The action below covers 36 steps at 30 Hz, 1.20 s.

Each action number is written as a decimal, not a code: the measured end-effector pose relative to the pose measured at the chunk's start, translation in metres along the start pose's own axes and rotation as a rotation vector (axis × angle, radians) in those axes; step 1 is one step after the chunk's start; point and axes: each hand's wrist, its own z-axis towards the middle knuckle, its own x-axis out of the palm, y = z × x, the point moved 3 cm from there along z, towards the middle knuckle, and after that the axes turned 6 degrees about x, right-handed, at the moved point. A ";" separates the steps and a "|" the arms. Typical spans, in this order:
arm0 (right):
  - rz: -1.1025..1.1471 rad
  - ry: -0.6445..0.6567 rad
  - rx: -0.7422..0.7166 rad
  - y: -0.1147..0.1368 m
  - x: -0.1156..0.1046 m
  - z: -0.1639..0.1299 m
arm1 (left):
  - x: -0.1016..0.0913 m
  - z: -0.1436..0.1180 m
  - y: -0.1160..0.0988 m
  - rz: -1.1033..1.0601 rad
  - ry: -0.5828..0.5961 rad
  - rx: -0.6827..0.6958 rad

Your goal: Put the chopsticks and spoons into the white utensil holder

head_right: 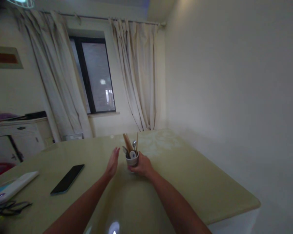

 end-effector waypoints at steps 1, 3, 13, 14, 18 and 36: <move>-0.012 0.028 -0.044 0.009 0.005 -0.002 | -0.003 0.008 -0.008 -0.046 -0.021 -0.017; -0.045 0.072 -0.106 0.023 0.014 -0.005 | -0.008 0.022 -0.026 -0.131 -0.032 -0.035; -0.064 0.117 -0.156 0.040 0.021 -0.006 | -0.032 0.058 -0.088 -0.202 0.069 -0.055; -0.078 0.116 -0.160 0.039 0.022 -0.006 | -0.032 0.060 -0.090 -0.190 0.072 -0.053; -0.111 0.114 -0.166 0.039 0.026 -0.007 | -0.025 0.064 -0.094 -0.142 0.078 -0.059; -0.004 0.022 -0.129 0.028 0.041 -0.011 | 0.000 0.078 -0.114 -0.089 0.101 -0.085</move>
